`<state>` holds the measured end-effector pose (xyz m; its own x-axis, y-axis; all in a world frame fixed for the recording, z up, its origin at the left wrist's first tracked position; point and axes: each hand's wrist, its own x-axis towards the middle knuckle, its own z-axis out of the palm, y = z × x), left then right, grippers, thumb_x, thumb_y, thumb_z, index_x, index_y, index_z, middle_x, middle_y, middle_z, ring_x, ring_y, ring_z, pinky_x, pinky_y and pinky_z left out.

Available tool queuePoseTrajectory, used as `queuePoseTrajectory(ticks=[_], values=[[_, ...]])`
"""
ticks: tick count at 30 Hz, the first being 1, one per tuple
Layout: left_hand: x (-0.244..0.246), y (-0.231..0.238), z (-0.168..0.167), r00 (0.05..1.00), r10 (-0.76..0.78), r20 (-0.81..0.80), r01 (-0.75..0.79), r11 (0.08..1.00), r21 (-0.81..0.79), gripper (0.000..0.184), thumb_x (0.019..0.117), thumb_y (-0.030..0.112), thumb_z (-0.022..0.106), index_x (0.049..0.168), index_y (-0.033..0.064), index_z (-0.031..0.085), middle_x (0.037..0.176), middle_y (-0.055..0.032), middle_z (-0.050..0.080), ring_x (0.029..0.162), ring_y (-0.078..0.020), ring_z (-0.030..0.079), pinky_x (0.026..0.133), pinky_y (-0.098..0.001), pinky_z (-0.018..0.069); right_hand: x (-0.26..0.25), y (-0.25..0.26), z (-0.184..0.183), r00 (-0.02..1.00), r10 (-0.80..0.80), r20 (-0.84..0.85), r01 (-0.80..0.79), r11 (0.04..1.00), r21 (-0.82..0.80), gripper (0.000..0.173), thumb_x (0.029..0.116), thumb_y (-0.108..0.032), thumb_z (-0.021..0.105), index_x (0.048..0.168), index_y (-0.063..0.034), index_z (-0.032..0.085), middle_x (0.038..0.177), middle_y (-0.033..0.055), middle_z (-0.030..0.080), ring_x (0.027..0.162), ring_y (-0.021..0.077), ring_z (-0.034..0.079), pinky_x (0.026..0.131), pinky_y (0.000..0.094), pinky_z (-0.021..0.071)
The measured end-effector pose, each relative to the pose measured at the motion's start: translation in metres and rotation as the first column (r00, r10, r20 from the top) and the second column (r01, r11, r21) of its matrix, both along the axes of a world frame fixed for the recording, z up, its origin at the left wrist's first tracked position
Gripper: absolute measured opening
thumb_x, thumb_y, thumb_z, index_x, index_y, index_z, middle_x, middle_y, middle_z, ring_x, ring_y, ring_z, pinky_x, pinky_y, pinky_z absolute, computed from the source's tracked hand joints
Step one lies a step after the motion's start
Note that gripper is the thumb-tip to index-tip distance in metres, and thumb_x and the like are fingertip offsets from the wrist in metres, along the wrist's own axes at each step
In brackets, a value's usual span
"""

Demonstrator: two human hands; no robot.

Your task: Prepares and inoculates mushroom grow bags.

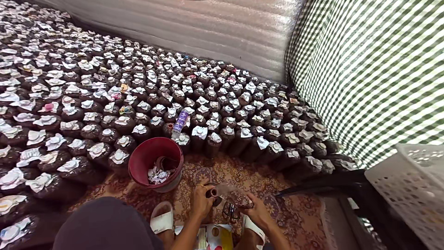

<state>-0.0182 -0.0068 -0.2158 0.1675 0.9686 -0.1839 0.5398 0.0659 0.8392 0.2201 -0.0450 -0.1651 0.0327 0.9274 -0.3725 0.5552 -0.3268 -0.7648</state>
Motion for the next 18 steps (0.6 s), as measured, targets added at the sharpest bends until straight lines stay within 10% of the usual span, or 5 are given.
queuePoseTrajectory(ticks=[18], values=[[0.013, -0.002, 0.009, 1.000, 0.020, 0.012, -0.019, 0.998, -0.053, 0.035, 0.0823, 0.012, 0.075, 0.117, 0.0133, 0.077, 0.154, -0.0005, 0.052, 0.129, -0.0144, 0.060, 0.108, -0.0350, 0.0476, -0.022, 0.008, 0.043, 0.812, 0.125, 0.571, -0.047, 0.988, -0.149, 0.057, 0.0814, -0.013, 0.073, 0.137, -0.0211, 0.064, 0.131, 0.0114, 0.066, 0.125, 0.0333, 0.060, 0.104, 0.0644, 0.0412]])
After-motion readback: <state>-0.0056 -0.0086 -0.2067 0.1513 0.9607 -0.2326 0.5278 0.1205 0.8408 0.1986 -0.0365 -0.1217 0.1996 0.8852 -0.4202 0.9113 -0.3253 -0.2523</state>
